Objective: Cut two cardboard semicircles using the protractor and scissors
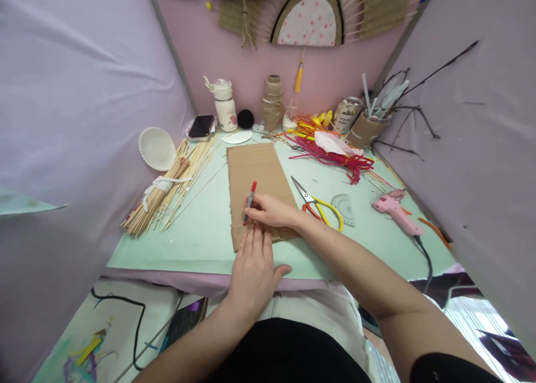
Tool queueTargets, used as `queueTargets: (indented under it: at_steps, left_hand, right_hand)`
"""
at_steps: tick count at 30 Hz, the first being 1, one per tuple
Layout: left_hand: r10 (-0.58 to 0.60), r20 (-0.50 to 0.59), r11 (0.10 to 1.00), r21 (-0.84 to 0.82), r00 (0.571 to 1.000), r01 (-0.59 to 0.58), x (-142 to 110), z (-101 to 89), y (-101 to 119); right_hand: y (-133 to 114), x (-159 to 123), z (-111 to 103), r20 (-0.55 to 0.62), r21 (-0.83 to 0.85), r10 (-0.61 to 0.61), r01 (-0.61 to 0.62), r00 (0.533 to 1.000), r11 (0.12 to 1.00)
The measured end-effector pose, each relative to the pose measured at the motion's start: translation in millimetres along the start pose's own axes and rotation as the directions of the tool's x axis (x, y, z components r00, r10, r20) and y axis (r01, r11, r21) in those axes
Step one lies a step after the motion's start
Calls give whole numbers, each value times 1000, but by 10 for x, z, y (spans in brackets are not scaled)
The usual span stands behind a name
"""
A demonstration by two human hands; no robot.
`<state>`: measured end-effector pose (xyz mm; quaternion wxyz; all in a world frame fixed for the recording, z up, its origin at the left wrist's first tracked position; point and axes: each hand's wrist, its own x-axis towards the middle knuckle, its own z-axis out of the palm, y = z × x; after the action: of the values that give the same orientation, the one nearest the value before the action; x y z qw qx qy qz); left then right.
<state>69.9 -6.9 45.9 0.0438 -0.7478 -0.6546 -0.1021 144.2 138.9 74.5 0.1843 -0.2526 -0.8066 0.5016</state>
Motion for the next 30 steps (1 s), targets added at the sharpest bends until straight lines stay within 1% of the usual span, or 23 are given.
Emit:
queueTargets:
  at_steps: [7, 11, 17, 23, 30]
  left_hand:
    - [3, 18, 1000, 5, 1000, -3, -3, -9, 8]
    - [-1, 21, 1000, 5, 1000, 1, -4, 0, 7]
    - [19, 16, 1000, 24, 1000, -19, -5, -5, 2]
    - [27, 21, 999, 32, 999, -28, -7, -12, -4]
    - [25, 8, 1000, 12, 1000, -25, -9, -21, 2]
  right_hand:
    - [50, -59, -77, -47, -17, -4, 3, 999, 1000]
    - [31, -119, -94, -61, -36, 1, -3, 998, 999]
    - [18, -210, -118, -126, -117, 9, -24, 992, 993]
    - [-16, -369, -159, -175, -214, -15, -23, 984, 977]
    - [-48, -544, -108, -249, -287, -19, -55, 968, 956]
